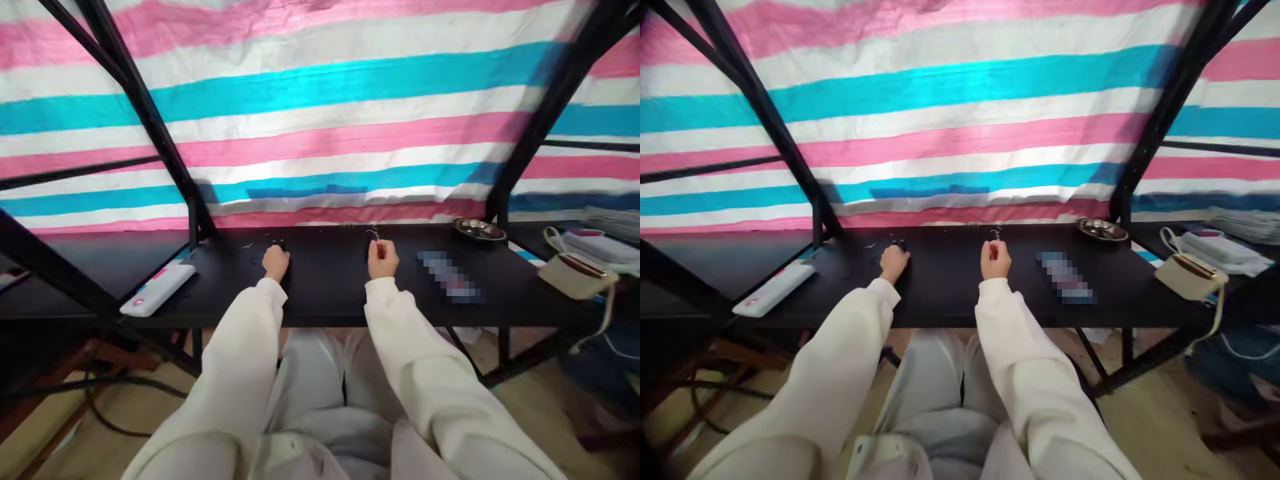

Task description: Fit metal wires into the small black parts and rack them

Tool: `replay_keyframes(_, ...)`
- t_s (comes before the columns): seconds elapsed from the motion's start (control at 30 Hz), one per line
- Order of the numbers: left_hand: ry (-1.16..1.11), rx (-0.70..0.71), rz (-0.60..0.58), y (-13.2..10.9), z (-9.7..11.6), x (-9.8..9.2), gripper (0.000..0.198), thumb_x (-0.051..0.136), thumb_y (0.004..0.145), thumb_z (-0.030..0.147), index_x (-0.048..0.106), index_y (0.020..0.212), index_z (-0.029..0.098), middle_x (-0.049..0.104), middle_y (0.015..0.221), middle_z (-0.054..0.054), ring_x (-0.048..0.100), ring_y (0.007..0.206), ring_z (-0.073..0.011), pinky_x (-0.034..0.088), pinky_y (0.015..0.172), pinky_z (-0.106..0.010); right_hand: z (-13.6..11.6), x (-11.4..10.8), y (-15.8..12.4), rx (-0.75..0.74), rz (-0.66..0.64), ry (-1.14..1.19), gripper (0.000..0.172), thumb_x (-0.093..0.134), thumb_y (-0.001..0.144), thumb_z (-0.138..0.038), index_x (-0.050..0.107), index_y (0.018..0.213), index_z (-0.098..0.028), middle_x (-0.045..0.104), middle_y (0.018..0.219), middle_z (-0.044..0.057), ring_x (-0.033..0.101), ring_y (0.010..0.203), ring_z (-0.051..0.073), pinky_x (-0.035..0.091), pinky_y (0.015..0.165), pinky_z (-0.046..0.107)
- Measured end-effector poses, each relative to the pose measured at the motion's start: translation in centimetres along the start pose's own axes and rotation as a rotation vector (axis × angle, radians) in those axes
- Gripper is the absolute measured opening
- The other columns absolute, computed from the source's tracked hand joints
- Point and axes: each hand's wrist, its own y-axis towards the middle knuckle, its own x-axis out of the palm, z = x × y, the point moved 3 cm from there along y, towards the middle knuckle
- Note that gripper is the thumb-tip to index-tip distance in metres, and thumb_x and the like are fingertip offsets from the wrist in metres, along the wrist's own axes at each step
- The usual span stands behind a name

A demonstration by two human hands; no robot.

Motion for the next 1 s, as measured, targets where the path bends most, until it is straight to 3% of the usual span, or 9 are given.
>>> replay_keyframes(0.17,0.091,0.106,-0.003,-1.0,0.5,-0.5,0.031,0.047,0.078,0.030,0.063,0.095,0.010,0.062,0.093,-0.020,0.061,0.090,-0.0288,0.046,0.072,-0.034,1.6,-0.6,1.1,0.094,0.114,-0.191,0.026,0.046,0.065,-0.017,0.043,0.090,-0.018,0.048,0.080,0.002,0.048,0.075,0.015,0.040,0.073,0.030)
replay_keyframes(0.23,0.119,0.231,-0.034,-1.7,1.4,-0.5,0.028,0.047,0.079,0.032,0.064,0.090,0.012,0.063,0.090,-0.017,0.061,0.088,-0.0272,0.046,0.072,-0.032,2.1,-0.6,1.2,0.120,0.079,-0.320,0.033,0.046,0.062,-0.016,0.043,0.095,-0.017,0.049,0.091,0.007,0.047,0.088,0.021,0.038,0.080,0.036)
replay_keyframes(0.33,0.105,0.535,-0.138,-3.4,3.9,-0.3,0.028,0.047,0.080,0.038,0.064,0.085,0.016,0.065,0.085,-0.011,0.061,0.082,-0.0234,0.044,0.070,-0.029,2.7,-0.3,0.9,0.175,-0.039,-0.463,0.041,0.048,0.064,-0.020,0.041,0.104,-0.016,0.045,0.108,0.014,0.041,0.103,0.028,0.034,0.085,0.043)
replay_keyframes(0.4,0.080,0.741,-0.197,-5.1,5.9,0.0,0.029,0.048,0.080,0.039,0.063,0.094,0.018,0.065,0.086,-0.009,0.061,0.080,-0.0207,0.043,0.070,-0.027,2.9,-0.1,0.7,0.213,-0.112,-0.519,0.045,0.048,0.065,-0.023,0.040,0.109,-0.017,0.042,0.115,0.015,0.039,0.107,0.030,0.034,0.084,0.046)
replay_keyframes(0.53,0.047,0.953,-0.203,-8.3,9.9,0.3,0.046,0.045,0.082,0.035,0.045,0.125,0.019,0.065,0.092,-0.009,0.061,0.081,-0.0202,0.043,0.070,-0.027,3.3,0.2,0.4,0.273,-0.198,-0.599,0.046,0.050,0.066,-0.025,0.042,0.110,-0.015,0.044,0.117,0.015,0.038,0.108,0.032,0.033,0.085,0.047)
replay_keyframes(0.67,0.068,1.035,-0.229,-10.2,13.2,1.0,0.064,0.045,0.082,0.032,0.020,0.140,0.023,0.061,0.105,-0.010,0.061,0.087,-0.0217,0.043,0.072,-0.028,3.6,0.5,0.2,0.299,-0.269,-0.665,0.046,0.052,0.066,-0.024,0.045,0.109,-0.013,0.046,0.117,0.017,0.038,0.110,0.032,0.032,0.087,0.046)
replay_keyframes(0.77,0.110,1.019,-0.241,-10.5,15.0,1.8,0.066,0.042,0.084,0.029,0.011,0.142,0.027,0.060,0.108,-0.010,0.061,0.087,-0.0225,0.043,0.072,-0.030,3.8,0.6,0.0,0.295,-0.313,-0.700,0.048,0.054,0.065,-0.022,0.045,0.110,-0.011,0.046,0.118,0.019,0.038,0.112,0.033,0.031,0.090,0.046)
replay_keyframes(0.87,0.158,0.984,-0.243,-10.5,16.4,2.3,0.061,0.038,0.086,0.027,0.013,0.142,0.030,0.060,0.107,-0.010,0.062,0.086,-0.0225,0.043,0.072,-0.032,4.0,0.8,-0.2,0.289,-0.334,-0.721,0.049,0.056,0.064,-0.023,0.046,0.110,-0.010,0.045,0.119,0.020,0.038,0.114,0.032,0.029,0.091,0.046)
replay_keyframes(1.0,0.155,0.969,-0.193,-10.3,17.3,2.3,0.048,0.040,0.086,0.027,0.036,0.134,0.026,0.062,0.103,-0.011,0.061,0.086,-0.0230,0.043,0.072,-0.032,4.2,0.9,-0.3,0.285,-0.342,-0.754,0.048,0.057,0.065,-0.024,0.047,0.109,-0.009,0.046,0.118,0.020,0.038,0.113,0.032,0.029,0.092,0.045)
